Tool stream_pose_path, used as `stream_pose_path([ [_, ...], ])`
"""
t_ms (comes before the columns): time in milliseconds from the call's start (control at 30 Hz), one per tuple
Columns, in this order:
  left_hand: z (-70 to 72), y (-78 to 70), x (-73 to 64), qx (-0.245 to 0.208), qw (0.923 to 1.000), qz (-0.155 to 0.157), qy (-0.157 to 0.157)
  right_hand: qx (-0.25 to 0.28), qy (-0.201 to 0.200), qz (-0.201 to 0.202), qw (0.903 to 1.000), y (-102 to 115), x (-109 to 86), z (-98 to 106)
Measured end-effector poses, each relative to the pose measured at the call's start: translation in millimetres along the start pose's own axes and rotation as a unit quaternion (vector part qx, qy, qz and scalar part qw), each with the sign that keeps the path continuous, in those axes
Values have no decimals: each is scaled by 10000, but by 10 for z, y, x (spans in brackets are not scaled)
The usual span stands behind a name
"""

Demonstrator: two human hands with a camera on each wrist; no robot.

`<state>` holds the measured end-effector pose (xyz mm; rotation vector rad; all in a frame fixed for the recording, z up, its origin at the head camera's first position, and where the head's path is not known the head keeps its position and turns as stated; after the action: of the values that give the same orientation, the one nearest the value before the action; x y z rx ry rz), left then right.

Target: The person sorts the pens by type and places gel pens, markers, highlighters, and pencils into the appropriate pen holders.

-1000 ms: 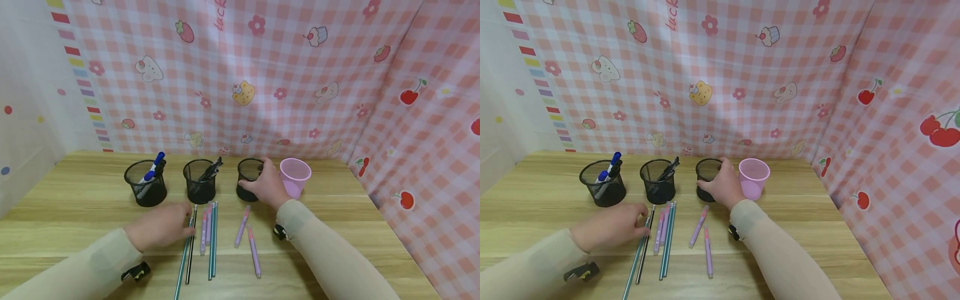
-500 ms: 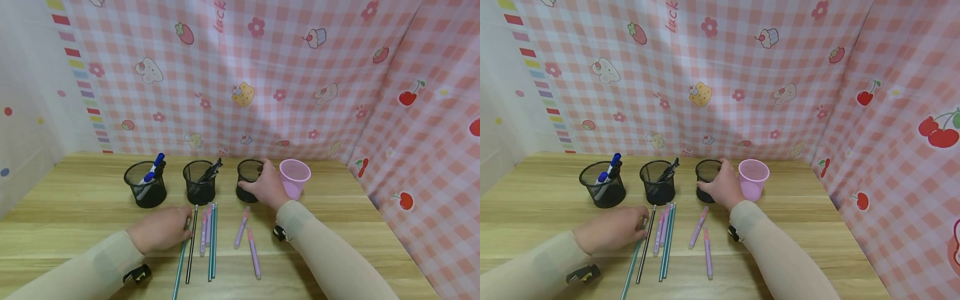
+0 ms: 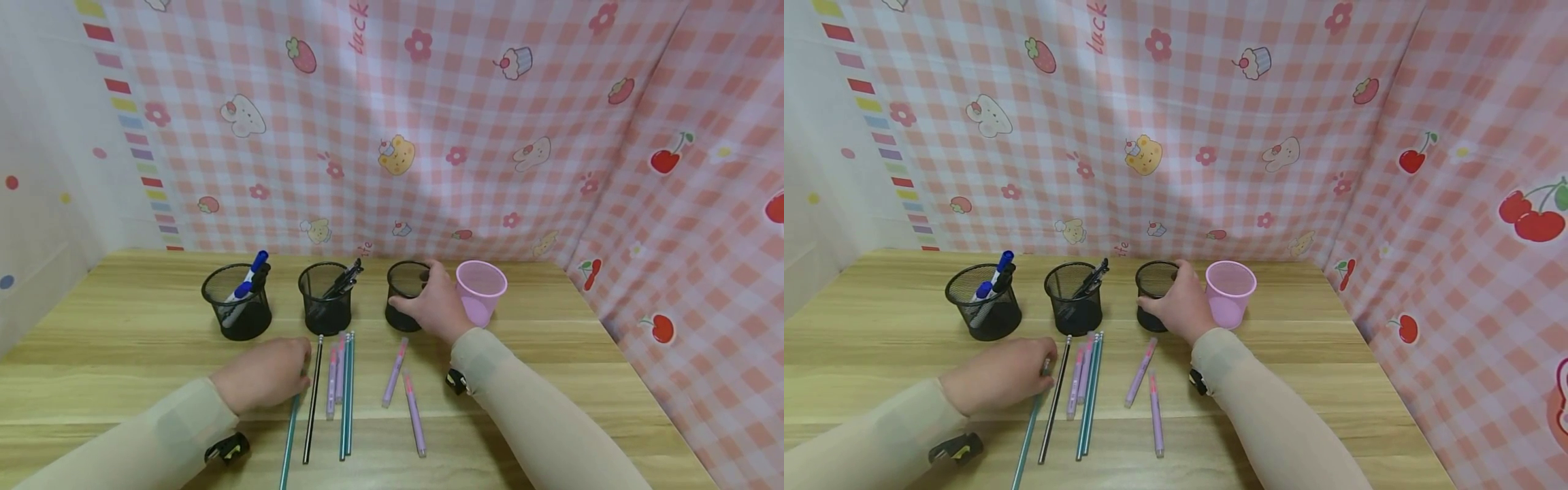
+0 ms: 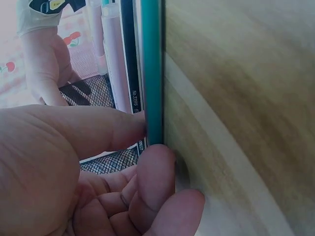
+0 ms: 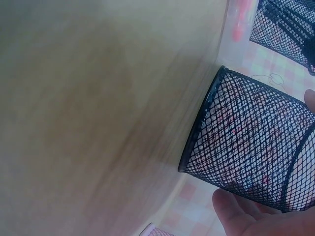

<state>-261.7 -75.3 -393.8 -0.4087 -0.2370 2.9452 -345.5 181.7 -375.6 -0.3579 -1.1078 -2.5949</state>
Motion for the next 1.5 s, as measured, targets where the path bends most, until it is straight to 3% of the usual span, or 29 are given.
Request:
stream_pose_path([
  [700, -27, 78, 10, -832, 9955, 366, 285, -104, 48, -31, 9999, 9, -3, -5],
  [800, 31, 84, 3, -1088, 9929, 424, 238, -109, 49, -37, 9999, 10, -5, 2],
  [1067, 383, 41, -76, -1519, 9872, 293, -387, -141, 80, -107, 9998, 7, -15, 13],
  [1333, 679, 12, -154, -2323, 9671, -20, -1039, -105, 76, -101, 9999, 12, -20, 10],
  [1500, 815, 6, -177, -2938, 9417, -253, -1619, -89, 48, -74, 9999, 11, -18, 13],
])
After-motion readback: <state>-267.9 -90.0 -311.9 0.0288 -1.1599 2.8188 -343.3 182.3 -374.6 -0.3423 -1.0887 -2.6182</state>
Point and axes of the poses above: each hand's wrist, its own x-axis towards the middle knuckle, its own z-axis out of the back of the hand, y = z × x, the point moved 7 cm from there along x, towards the middle knuckle, and after that the axes turned 15 degrees about z, right-handed, at the moved point
